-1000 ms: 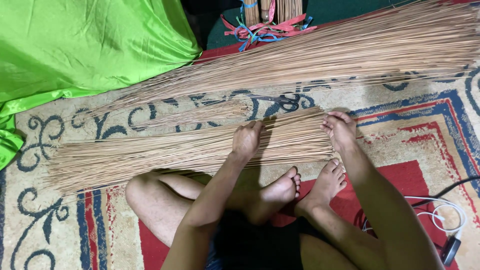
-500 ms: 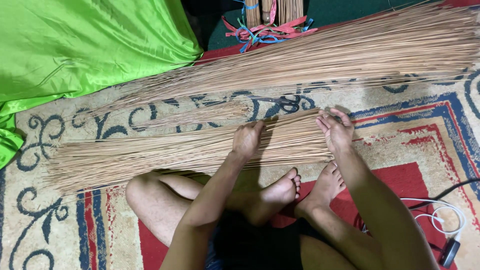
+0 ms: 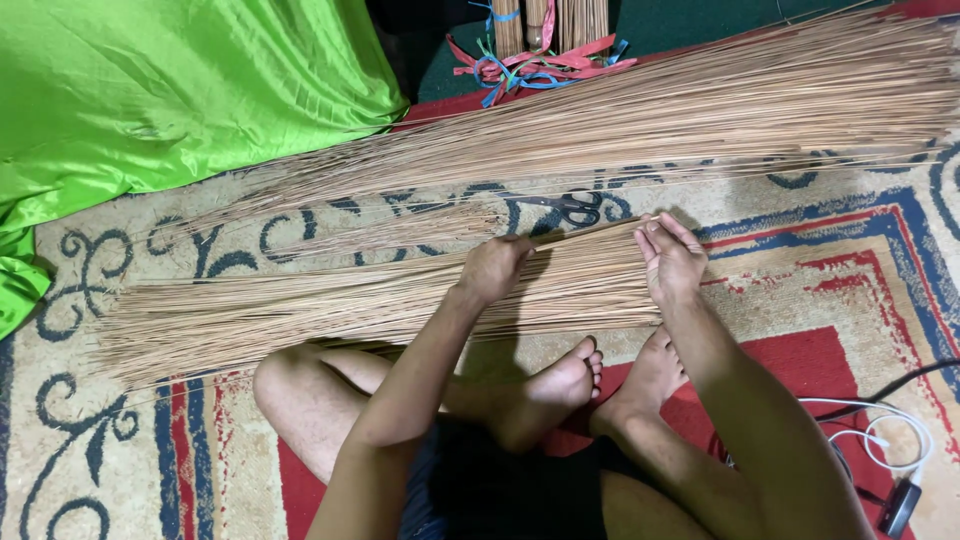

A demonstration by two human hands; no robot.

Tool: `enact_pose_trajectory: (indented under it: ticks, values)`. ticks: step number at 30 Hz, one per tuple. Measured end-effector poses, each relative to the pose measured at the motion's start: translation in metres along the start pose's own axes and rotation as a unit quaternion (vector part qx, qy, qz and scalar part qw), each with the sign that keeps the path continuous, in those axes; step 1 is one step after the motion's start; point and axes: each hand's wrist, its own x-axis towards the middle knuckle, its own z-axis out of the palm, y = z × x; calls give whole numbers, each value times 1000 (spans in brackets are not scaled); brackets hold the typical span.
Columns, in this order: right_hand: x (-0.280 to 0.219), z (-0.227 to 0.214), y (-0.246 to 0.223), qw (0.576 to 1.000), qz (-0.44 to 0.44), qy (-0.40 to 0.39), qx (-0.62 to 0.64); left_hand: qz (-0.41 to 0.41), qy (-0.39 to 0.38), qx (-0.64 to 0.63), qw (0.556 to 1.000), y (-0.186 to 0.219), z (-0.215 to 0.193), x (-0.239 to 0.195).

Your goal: Gathering, aligning, and bundling long wooden sticks and trimming binding material with scissors

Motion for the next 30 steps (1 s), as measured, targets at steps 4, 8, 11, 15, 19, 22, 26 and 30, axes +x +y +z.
enact_pose_trajectory:
  ticks: [4,8,11,15,19,22,26,30]
  values:
    - [-6,7,-2,1000,-4,-2,-1,-9,-13,-47,999,-7,8,5]
    - [-2,6,4,1000,-24,18,-3,-25,-49,-84,995,-1,-1,9]
    - [0,4,6,999,-28,29,-7,-25,-56,-100,993,-1,-2,13]
    - [1,2,9,999,-34,38,-8,-14,-71,-106,992,-6,2,17]
    - [3,-1,9,999,-27,34,-21,-21,-69,-98,993,-15,11,24]
    - [3,0,3,997,-28,11,-66,-27,-52,-82,995,-22,17,22]
    - [7,8,0,904,-296,-78,-298,-29,-45,-71,996,-17,16,12]
    - [-46,50,-16,604,-491,-349,-522,-3,-61,-33,998,-2,8,-2]
